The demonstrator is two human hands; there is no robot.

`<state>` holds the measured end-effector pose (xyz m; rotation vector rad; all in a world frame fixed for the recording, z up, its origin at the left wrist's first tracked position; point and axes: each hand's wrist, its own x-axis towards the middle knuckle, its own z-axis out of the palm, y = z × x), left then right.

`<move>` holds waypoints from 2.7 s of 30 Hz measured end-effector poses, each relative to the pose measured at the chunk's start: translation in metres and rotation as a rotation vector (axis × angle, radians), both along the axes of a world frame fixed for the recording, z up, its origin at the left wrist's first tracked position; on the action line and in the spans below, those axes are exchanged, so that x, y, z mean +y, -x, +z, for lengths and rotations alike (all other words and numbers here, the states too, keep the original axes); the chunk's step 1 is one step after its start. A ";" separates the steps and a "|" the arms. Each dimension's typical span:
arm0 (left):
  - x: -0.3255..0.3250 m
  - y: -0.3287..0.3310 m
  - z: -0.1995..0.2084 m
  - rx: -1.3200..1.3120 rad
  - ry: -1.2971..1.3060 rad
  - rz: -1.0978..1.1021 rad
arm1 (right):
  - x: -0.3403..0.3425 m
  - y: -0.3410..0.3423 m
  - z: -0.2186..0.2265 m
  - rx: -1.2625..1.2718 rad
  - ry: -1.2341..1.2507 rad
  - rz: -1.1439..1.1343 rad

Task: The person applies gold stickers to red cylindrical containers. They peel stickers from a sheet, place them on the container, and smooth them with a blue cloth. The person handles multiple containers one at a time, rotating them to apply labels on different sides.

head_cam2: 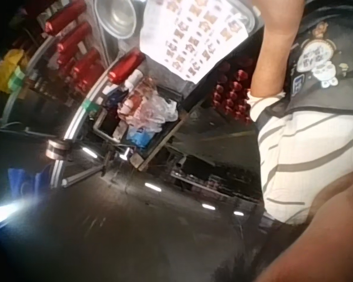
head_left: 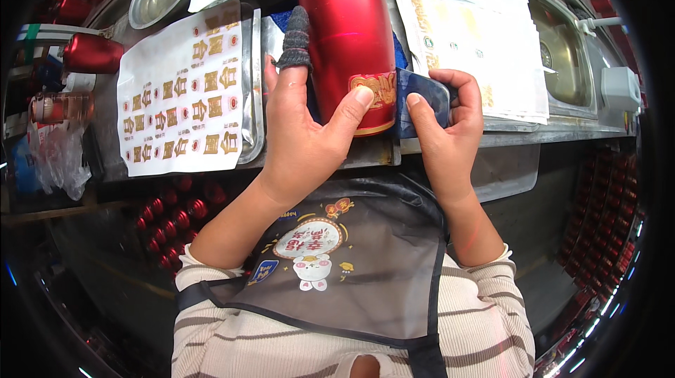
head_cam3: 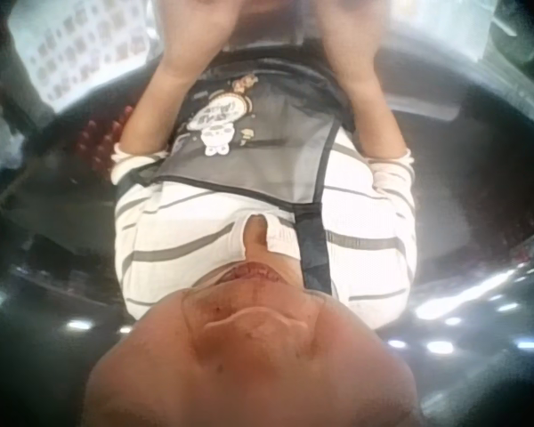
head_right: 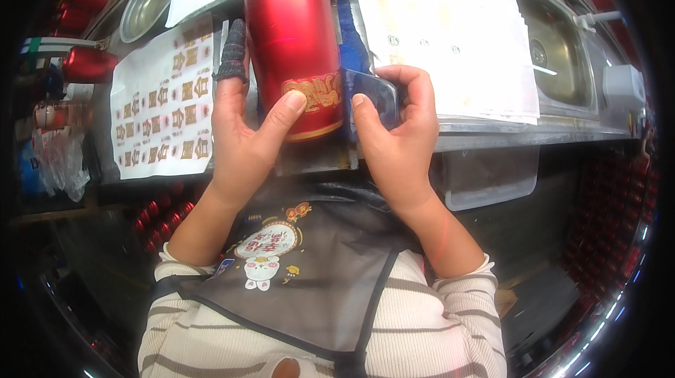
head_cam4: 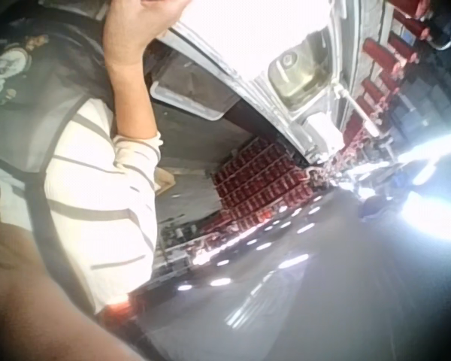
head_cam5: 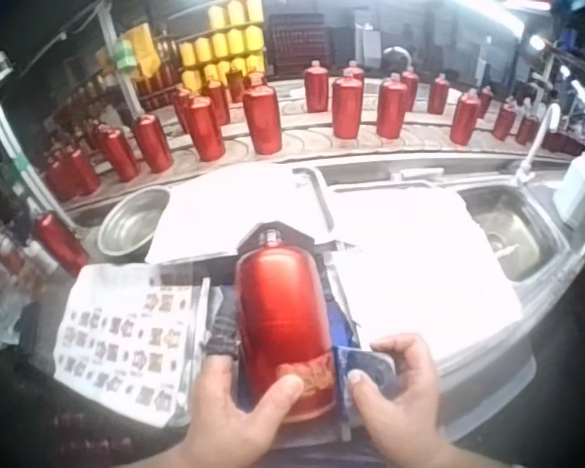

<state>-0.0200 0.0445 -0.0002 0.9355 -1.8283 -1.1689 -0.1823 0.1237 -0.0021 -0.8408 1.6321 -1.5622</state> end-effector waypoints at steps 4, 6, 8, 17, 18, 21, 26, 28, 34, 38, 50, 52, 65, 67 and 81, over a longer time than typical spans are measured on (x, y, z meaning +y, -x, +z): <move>-0.003 -0.002 -0.001 -0.001 0.077 -0.022 | 0.005 -0.006 0.001 0.095 -0.011 -0.004; -0.004 0.001 0.003 0.037 -0.026 -0.010 | 0.006 -0.008 -0.001 0.119 0.023 -0.002; -0.004 0.007 0.007 0.057 -0.117 0.030 | 0.006 -0.010 -0.002 0.140 0.043 0.000; -0.005 0.005 -0.001 0.060 0.064 0.086 | 0.006 -0.009 -0.004 0.179 0.057 0.009; -0.005 0.005 0.000 0.022 0.081 0.084 | 0.006 -0.010 -0.004 0.182 0.063 0.007; -0.006 0.000 0.002 -0.197 0.185 0.071 | 0.007 -0.011 -0.003 0.195 0.067 -0.006; -0.010 -0.006 -0.002 -0.283 0.350 0.059 | 0.008 -0.016 -0.004 0.280 0.096 -0.019; -0.010 -0.006 -0.002 -0.275 0.337 0.052 | 0.009 -0.018 -0.004 0.326 0.119 -0.037; -0.009 -0.008 -0.006 -0.238 0.328 0.060 | 0.006 -0.030 0.000 0.647 0.281 -0.057; -0.012 -0.008 -0.010 -0.188 0.353 0.070 | -0.001 -0.038 0.013 0.961 0.390 0.055; -0.002 -0.035 -0.015 0.097 -0.031 0.070 | 0.006 -0.019 0.021 1.046 0.608 0.467; 0.002 -0.036 -0.017 0.088 -0.031 0.068 | 0.003 -0.010 0.023 1.068 0.583 0.382; 0.012 -0.027 0.006 -0.195 0.337 -0.119 | -0.019 0.023 0.004 0.775 0.525 0.165; 0.015 -0.014 0.005 -0.275 0.410 -0.094 | 0.002 0.017 0.006 0.699 0.564 0.375; 0.010 -0.013 -0.010 -0.307 0.218 -0.072 | -0.025 0.032 -0.006 0.605 0.401 0.115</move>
